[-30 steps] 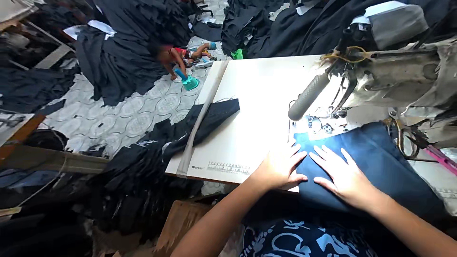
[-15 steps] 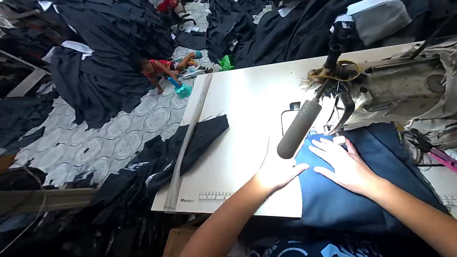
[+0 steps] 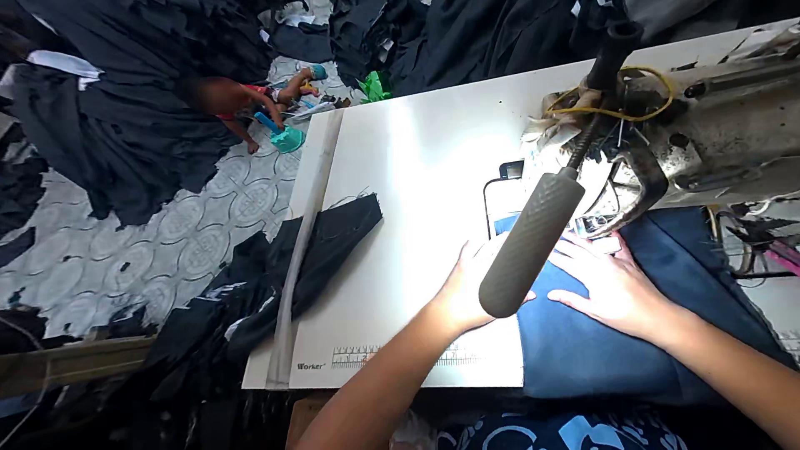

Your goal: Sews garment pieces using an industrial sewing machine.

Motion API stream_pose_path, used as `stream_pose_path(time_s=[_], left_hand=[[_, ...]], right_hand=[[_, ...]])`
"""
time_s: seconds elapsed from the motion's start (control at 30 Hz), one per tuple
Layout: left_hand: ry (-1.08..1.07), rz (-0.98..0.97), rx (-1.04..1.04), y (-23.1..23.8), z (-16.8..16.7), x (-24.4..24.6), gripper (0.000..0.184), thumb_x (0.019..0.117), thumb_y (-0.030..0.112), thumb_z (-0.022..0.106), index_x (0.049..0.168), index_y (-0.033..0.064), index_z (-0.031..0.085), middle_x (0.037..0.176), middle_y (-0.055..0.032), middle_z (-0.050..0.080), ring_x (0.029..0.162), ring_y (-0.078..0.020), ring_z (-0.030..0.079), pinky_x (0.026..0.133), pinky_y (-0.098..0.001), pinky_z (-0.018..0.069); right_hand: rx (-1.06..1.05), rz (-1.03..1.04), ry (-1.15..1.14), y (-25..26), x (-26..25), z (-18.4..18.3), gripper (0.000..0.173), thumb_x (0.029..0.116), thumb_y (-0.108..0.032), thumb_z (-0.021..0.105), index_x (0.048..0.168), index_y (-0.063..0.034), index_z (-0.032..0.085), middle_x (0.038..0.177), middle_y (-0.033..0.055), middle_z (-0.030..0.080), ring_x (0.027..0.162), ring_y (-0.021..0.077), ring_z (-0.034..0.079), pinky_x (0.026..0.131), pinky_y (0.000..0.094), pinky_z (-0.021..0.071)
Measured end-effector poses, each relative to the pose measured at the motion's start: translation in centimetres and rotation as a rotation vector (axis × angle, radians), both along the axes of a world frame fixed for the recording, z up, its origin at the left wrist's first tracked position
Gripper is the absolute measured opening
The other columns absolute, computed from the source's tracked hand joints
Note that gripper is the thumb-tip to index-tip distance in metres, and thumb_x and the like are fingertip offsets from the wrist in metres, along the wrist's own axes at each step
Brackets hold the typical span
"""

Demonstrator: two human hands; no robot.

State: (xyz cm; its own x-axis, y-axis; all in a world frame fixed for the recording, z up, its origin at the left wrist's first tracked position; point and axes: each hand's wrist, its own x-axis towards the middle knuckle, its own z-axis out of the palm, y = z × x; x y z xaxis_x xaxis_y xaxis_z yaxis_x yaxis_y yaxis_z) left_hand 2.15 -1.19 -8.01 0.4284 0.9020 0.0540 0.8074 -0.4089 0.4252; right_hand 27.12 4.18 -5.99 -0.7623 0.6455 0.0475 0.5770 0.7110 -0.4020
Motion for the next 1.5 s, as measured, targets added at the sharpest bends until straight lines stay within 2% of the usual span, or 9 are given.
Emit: stream_pose_path(time_s=[0.2,0.37,0.47,0.53,0.63,0.7,0.8,1.0,1.5], left_hand=[[0.046,0.027,-0.078,0.2,0.6,0.0,0.078,0.0948,0.072,0.044,0.149,0.0161,0.054,0.159,-0.0042,0.046,0.150,-0.0248,0.037,0.123,-0.0544,0.0194],[0.066,0.047,-0.126,1.6,1.8,0.2,0.072,0.0996,0.064,0.044,0.157,0.0206,0.043,0.165,0.0011,0.037,0.157,-0.0226,0.022,0.122,-0.0665,-0.0009],[0.076,0.073,-0.158,1.3,2.2,0.4,0.072,0.1006,0.064,0.041,0.159,0.0204,0.040,0.168,0.0032,0.031,0.158,-0.0213,0.018,0.120,-0.0683,-0.0051],[0.067,0.181,-0.098,0.9,1.8,0.4,0.069,0.1019,0.060,0.043,0.156,0.0180,0.044,0.165,-0.0017,0.037,0.156,-0.0251,0.024,0.120,-0.0708,-0.0007],[0.140,0.403,0.048,1.7,0.6,-0.5,0.066,0.1036,0.053,0.046,0.156,0.0125,0.043,0.165,-0.0125,0.036,0.156,-0.0346,0.022,0.118,-0.0748,0.0054],[0.089,0.366,0.174,1.9,0.1,-0.5,0.064,0.1027,0.049,0.048,0.153,0.0105,0.048,0.161,-0.0134,0.040,0.155,-0.0343,0.027,0.119,-0.0722,0.0106],[-0.038,0.132,0.164,0.9,0.4,0.6,0.056,0.1025,0.054,0.047,0.138,0.0144,0.065,0.147,-0.0067,0.059,0.143,-0.0270,0.048,0.122,-0.0576,0.0234],[-0.019,0.049,0.012,0.5,0.1,0.4,0.061,0.1008,0.061,0.045,0.139,0.0160,0.064,0.152,-0.0037,0.055,0.146,-0.0251,0.044,0.122,-0.0544,0.0223],[-0.007,0.046,0.006,0.9,0.1,0.5,0.062,0.0998,0.062,0.046,0.139,0.0165,0.063,0.152,-0.0044,0.055,0.147,-0.0256,0.042,0.121,-0.0694,0.0082]], right_hand=[[0.091,-0.033,0.082,-0.6,-0.2,0.1,0.058,0.1009,-0.054,0.045,0.136,-0.0129,0.066,0.135,0.0108,0.067,0.130,0.0377,0.059,0.107,0.0790,0.0257],[0.096,-0.084,0.078,1.7,-1.0,-0.3,0.050,0.1020,-0.045,0.048,0.133,-0.0117,0.069,0.130,0.0180,0.069,0.126,0.0452,0.059,0.113,0.0738,0.0215],[0.100,-0.052,0.080,1.9,-0.8,-0.4,0.051,0.1002,-0.047,0.051,0.134,-0.0135,0.069,0.132,0.0174,0.068,0.127,0.0448,0.059,0.113,0.0744,0.0198],[0.087,-0.035,0.083,1.8,-0.6,-0.4,0.050,0.0997,-0.046,0.052,0.134,-0.0148,0.069,0.135,0.0163,0.066,0.130,0.0436,0.057,0.113,0.0749,0.0191],[0.105,-0.020,0.095,1.7,-0.3,-0.7,0.051,0.0991,-0.049,0.050,0.134,-0.0171,0.069,0.136,0.0159,0.066,0.132,0.0413,0.056,0.112,0.0763,0.0194],[0.094,-0.016,0.091,1.7,-0.2,-0.8,0.051,0.0999,-0.049,0.049,0.135,-0.0176,0.069,0.137,0.0154,0.065,0.134,0.0404,0.055,0.113,0.0758,0.0181],[0.097,-0.004,0.131,1.7,-0.2,-1.0,0.051,0.1003,-0.048,0.049,0.132,-0.0153,0.071,0.136,0.0124,0.067,0.132,0.0393,0.058,0.112,0.0763,0.0200],[0.100,-0.019,0.123,1.2,-0.4,-0.7,0.049,0.1010,-0.046,0.049,0.130,-0.0144,0.072,0.137,0.0085,0.067,0.131,0.0358,0.059,0.111,0.0771,0.0197],[0.120,-0.044,0.149,1.2,0.0,-1.0,0.047,0.1007,-0.046,0.048,0.128,-0.0176,0.074,0.133,0.0074,0.070,0.125,0.0387,0.062,0.110,0.0770,0.0218]])
